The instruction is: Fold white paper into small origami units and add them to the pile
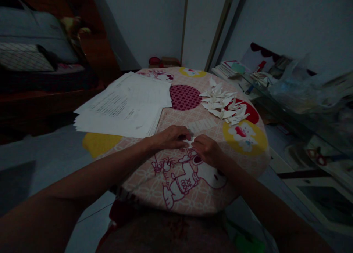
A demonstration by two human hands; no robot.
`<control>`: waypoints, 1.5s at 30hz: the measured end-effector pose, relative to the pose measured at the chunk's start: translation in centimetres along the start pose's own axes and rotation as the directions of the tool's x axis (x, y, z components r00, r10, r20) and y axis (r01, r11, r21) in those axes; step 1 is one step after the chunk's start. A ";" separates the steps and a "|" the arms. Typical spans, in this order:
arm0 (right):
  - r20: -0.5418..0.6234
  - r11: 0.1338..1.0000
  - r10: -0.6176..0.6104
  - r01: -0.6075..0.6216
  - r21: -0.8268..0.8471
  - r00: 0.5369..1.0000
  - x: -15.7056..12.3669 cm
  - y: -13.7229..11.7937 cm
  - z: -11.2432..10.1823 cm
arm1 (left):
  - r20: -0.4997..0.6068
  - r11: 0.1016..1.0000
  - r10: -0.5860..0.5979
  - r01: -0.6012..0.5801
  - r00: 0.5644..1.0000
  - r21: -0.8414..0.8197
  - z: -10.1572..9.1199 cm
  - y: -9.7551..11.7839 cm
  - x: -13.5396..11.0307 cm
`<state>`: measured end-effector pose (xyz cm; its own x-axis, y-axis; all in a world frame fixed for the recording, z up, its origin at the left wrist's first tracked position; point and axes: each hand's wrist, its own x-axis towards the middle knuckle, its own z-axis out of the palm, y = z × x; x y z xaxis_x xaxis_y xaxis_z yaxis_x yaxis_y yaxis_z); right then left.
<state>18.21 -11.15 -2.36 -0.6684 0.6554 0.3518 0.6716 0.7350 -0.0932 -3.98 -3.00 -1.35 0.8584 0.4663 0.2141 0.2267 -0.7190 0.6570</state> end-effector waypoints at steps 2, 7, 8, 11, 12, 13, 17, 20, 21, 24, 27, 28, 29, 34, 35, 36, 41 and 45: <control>-0.023 0.999 0.022 -0.021 0.044 1.000 0.1 0.0 0.0 | 0.000 1.000 -0.008 0.008 1.000 0.009 0.0 0.5 -0.6; -0.035 0.968 0.142 -0.131 0.216 0.989 0.7 0.4 -0.1 | -0.129 0.996 -0.058 0.067 0.990 0.066 1.5 1.6 -1.3; -0.027 0.952 0.172 -0.159 0.263 0.985 0.8 0.5 -0.2 | -0.153 0.994 -0.082 0.093 0.985 0.062 1.7 1.8 -1.3; 0.016 0.868 0.289 -0.269 0.417 0.957 1.3 1.0 -0.3 | -0.199 0.982 -0.181 0.188 0.963 0.017 1.9 2.3 -1.5; 0.032 0.831 0.336 -0.312 0.460 0.941 1.4 1.1 -0.3 | -0.208 0.976 -0.213 0.217 0.955 0.000 1.9 2.5 -1.5; 0.048 0.795 0.380 -0.353 0.494 0.924 1.5 1.2 -0.3 | -0.216 0.970 -0.242 0.245 0.946 -0.012 1.8 2.6 -1.5; 0.100 0.713 0.479 -0.453 0.535 0.872 2.0 1.3 -0.5 | -0.233 0.943 -0.325 0.332 0.917 -0.012 1.5 2.9 -1.6; 0.127 0.703 0.489 -0.476 0.528 0.863 2.3 1.2 -0.6 | -0.246 0.923 -0.377 0.385 0.893 -0.015 1.7 3.0 -1.5; 0.133 0.703 0.484 -0.475 0.529 0.865 2.3 1.2 -0.6 | -0.253 0.918 -0.389 0.397 0.886 -0.020 1.8 3.1 -1.4; 0.144 0.686 0.469 -0.462 0.562 0.871 2.2 1.2 -0.7 | -0.262 0.917 -0.392 0.396 0.882 -0.038 1.9 3.1 -1.4; 0.147 0.667 0.450 -0.441 0.600 0.881 2.0 1.2 -0.7 | -0.239 0.927 -0.373 0.371 0.897 -0.055 1.9 3.1 -1.5; 0.148 0.665 0.447 -0.438 0.605 0.882 1.9 1.2 -0.7 | -0.228 0.930 -0.367 0.364 0.902 -0.055 1.9 3.1 -1.6; 0.153 0.664 0.444 -0.439 0.606 0.883 1.9 1.2 -0.7 | -0.219 0.932 -0.360 0.358 0.907 -0.052 2.0 3.1 -1.6; 0.191 0.680 0.434 -0.459 0.572 0.881 1.9 0.7 -0.8 | -0.205 0.940 -0.337 0.342 0.919 -0.009 2.3 3.2 -1.6; 0.188 0.689 0.436 -0.461 0.560 0.880 1.9 0.5 -0.8 | -0.212 0.934 -0.350 0.358 0.913 0.001 2.3 3.2 -1.6; 0.178 0.698 0.444 -0.463 0.547 0.878 1.9 0.4 -0.8 | -0.221 0.925 -0.369 0.380 0.903 0.010 2.3 3.3 -1.6; 0.127 0.719 0.512 -0.504 0.478 0.850 1.9 0.2 -0.8 | -0.270 0.890 -0.436 0.457 0.858 0.014 2.1 3.7 -1.4; 0.155 0.735 0.535 -0.548 0.400 0.830 2.3 0.1 -0.6 | -0.297 0.865 -0.465 0.499 0.834 0.049 2.0 3.8 -1.2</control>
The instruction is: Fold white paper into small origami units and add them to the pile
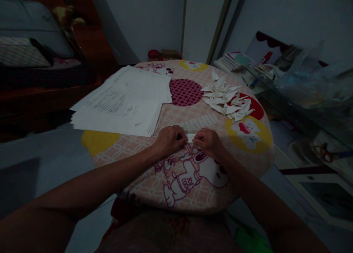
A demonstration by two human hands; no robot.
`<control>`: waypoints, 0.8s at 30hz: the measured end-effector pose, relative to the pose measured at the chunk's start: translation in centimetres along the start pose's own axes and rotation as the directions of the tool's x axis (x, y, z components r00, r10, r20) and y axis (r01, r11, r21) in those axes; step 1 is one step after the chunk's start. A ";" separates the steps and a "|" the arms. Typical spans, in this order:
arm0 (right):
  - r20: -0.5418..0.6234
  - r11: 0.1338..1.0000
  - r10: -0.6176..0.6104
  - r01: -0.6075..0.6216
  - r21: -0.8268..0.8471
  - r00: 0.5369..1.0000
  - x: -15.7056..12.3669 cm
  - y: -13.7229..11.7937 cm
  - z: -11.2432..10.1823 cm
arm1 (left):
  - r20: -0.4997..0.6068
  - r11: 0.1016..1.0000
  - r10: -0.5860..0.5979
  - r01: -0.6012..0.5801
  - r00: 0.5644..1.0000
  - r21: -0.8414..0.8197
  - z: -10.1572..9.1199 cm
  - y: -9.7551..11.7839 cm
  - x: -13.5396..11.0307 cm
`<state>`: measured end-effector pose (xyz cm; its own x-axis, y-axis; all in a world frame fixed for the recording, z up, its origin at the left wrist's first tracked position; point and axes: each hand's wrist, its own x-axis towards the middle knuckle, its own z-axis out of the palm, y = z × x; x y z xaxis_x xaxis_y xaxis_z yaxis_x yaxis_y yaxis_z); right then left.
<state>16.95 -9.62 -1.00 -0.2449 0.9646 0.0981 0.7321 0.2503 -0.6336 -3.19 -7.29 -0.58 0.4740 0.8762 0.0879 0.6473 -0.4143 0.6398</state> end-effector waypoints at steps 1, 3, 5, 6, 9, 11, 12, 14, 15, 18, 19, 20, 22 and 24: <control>0.009 1.000 0.009 -0.009 -0.024 1.000 0.1 -0.1 0.1 | -0.003 1.000 -0.004 0.004 1.000 0.020 0.0 0.0 0.1; 0.018 0.997 0.028 -0.027 -0.073 0.999 0.4 -0.2 0.2 | -0.007 0.998 -0.005 0.005 1.000 0.061 0.1 0.0 0.2; 0.021 0.992 0.036 -0.033 -0.121 0.999 0.5 -0.4 0.2 | -0.006 0.995 -0.006 0.006 1.000 0.103 0.1 0.1 0.4; 0.022 0.989 0.038 -0.035 -0.143 0.999 0.6 -0.4 0.2 | 0.001 0.992 -0.011 0.010 1.000 0.124 0.1 0.2 0.4; 0.035 0.978 0.050 -0.042 -0.204 0.998 0.7 -0.5 0.1 | 0.047 0.985 -0.039 0.031 0.998 0.170 0.0 0.3 0.6; 0.047 0.971 0.063 -0.050 -0.234 0.997 0.7 -0.5 0.0 | 0.074 0.982 -0.047 0.033 0.996 0.187 -0.1 0.3 0.8; 0.053 0.968 0.065 -0.050 -0.244 0.997 0.8 -0.5 0.1 | 0.082 0.981 -0.045 0.029 0.996 0.191 -0.1 0.4 0.9; 0.053 0.962 0.064 -0.048 -0.267 0.997 0.8 -0.4 0.2 | 0.090 0.981 -0.038 0.020 0.995 0.192 -0.1 0.4 1.0; 0.048 0.959 0.063 -0.047 -0.281 0.997 0.8 -0.4 0.3 | 0.093 0.981 -0.037 0.019 0.995 0.193 -0.1 0.4 1.0; 0.033 0.944 0.057 -0.043 -0.328 0.998 0.8 -0.2 0.7 | 0.109 0.978 -0.042 0.019 0.993 0.207 -0.1 0.5 1.1; 0.028 0.941 0.056 -0.043 -0.336 0.998 0.7 -0.1 0.8 | 0.113 0.977 -0.045 0.020 0.993 0.214 -0.1 0.6 1.1; 0.026 0.940 0.053 -0.041 -0.339 0.998 0.7 -0.1 0.9 | 0.116 0.975 -0.048 0.021 0.992 0.221 -0.1 0.6 1.1; 0.021 0.943 0.041 -0.031 -0.331 0.999 0.6 0.1 1.0 | 0.115 0.973 -0.049 0.021 0.992 0.229 -0.2 0.7 1.1; 0.013 0.950 0.017 -0.012 -0.312 1.000 0.5 0.3 1.1 | 0.109 0.972 -0.045 0.018 0.993 0.235 -0.1 0.7 1.1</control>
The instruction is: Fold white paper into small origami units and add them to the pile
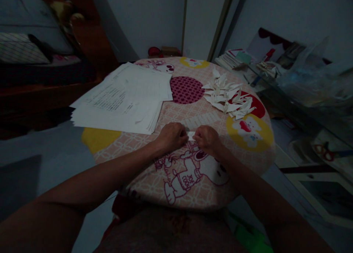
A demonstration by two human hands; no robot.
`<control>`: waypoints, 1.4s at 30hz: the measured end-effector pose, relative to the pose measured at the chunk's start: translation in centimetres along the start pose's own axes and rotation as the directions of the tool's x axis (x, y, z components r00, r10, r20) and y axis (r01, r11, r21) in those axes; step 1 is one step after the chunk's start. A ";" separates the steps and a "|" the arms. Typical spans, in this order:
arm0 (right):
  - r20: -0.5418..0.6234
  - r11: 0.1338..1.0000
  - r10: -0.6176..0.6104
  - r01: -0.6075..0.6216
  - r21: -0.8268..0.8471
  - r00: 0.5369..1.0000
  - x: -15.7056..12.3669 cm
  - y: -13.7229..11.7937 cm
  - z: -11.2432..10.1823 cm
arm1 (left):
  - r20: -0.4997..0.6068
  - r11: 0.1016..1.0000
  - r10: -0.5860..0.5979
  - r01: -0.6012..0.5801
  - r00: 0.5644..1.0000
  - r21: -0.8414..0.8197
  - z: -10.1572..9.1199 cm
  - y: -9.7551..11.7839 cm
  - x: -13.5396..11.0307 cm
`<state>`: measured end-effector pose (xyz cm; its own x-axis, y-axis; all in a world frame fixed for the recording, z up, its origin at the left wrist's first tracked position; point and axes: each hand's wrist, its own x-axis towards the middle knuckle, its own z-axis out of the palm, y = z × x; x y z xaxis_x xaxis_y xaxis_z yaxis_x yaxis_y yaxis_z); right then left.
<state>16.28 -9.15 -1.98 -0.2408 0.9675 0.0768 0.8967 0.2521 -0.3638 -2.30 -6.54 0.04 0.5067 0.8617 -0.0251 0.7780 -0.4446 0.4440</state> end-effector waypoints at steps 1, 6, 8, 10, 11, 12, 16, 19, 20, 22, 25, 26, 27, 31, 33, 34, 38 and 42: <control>-0.013 1.000 -0.010 0.010 0.010 1.000 0.0 0.1 0.1 | -0.002 1.000 0.001 -0.001 1.000 0.006 0.0 0.0 0.0; -0.053 0.997 -0.034 0.037 0.074 0.998 0.2 0.6 0.2 | -0.064 0.996 0.088 -0.087 0.994 0.016 0.5 -0.5 -0.3; -0.044 0.993 -0.018 0.023 0.115 0.999 0.4 0.7 0.0 | -0.098 0.979 0.199 -0.201 0.975 -0.016 0.7 -0.8 -0.5; -0.038 0.988 0.017 -0.011 0.156 0.999 0.5 0.6 -0.3 | -0.100 0.948 0.314 -0.318 0.944 -0.024 1.0 -1.2 -0.7; -0.036 0.984 0.034 -0.028 0.175 0.999 0.5 0.5 -0.4 | -0.095 0.932 0.359 -0.361 0.929 -0.011 1.1 -1.4 -0.7; -0.031 0.981 0.047 -0.041 0.191 0.998 0.6 0.4 -0.6 | -0.087 0.920 0.391 -0.391 0.916 0.012 1.3 -1.5 -0.8; 0.020 0.973 0.093 -0.095 0.211 0.995 0.6 -0.4 -1.2 | -0.054 0.892 0.444 -0.436 0.894 0.119 1.5 -1.9 -0.8; 0.074 0.972 0.133 -0.145 0.187 0.988 0.8 -0.8 -1.6 | -0.028 0.874 0.465 -0.454 0.885 0.170 1.3 -1.9 -0.9; 0.085 0.971 0.139 -0.153 0.184 0.987 0.8 -0.9 -1.6 | -0.019 0.867 0.473 -0.462 0.881 0.185 1.2 -1.8 -1.0; 0.092 0.970 0.142 -0.157 0.187 0.986 0.8 -0.9 -1.7 | -0.002 0.850 0.493 -0.481 0.870 0.215 1.0 -1.7 -1.0; 0.076 0.970 0.129 -0.141 0.198 0.989 0.6 -0.3 -1.7 | 0.011 0.827 0.520 -0.506 0.854 0.247 0.9 -1.7 -1.1; 0.061 0.971 0.124 -0.134 0.198 0.990 0.4 -0.1 -1.6 | 0.012 0.820 0.528 -0.513 0.849 0.252 0.9 -1.8 -1.1; 0.041 0.973 0.122 -0.127 0.194 0.992 0.3 0.2 -1.5 | 0.017 0.814 0.536 -0.522 0.844 0.255 0.8 -1.8 -1.1; -0.034 0.978 0.132 -0.124 0.168 0.991 -0.2 1.1 -1.3 | 0.057 0.784 0.568 -0.562 0.821 0.263 0.6 -2.2 -1.1; -0.033 0.978 0.135 -0.128 0.165 0.990 -0.3 1.2 -1.2 | 0.074 0.771 0.585 -0.582 0.808 0.257 0.4 -2.5 -1.1; -0.031 0.978 0.136 -0.129 0.165 0.990 -0.3 1.1 -1.3 | 0.076 0.767 0.593 -0.591 0.801 0.248 0.3 -2.8 -1.1; -0.014 0.973 0.163 -0.158 0.168 0.987 -0.2 0.8 -1.6 | 0.067 0.775 0.600 -0.600 0.797 0.197 0.0 -3.8 -1.6; 0.008 0.969 0.184 -0.183 0.169 0.983 -0.2 0.7 -1.7 | -0.001 0.837 0.545 -0.545 0.838 0.051 -0.7 -4.0 -2.1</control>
<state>17.62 -9.16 -0.72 -0.0747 0.9972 0.0013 0.8498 0.0644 -0.5232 -6.70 -6.43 -1.06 0.8486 0.4802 0.2222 0.3941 -0.8538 0.3400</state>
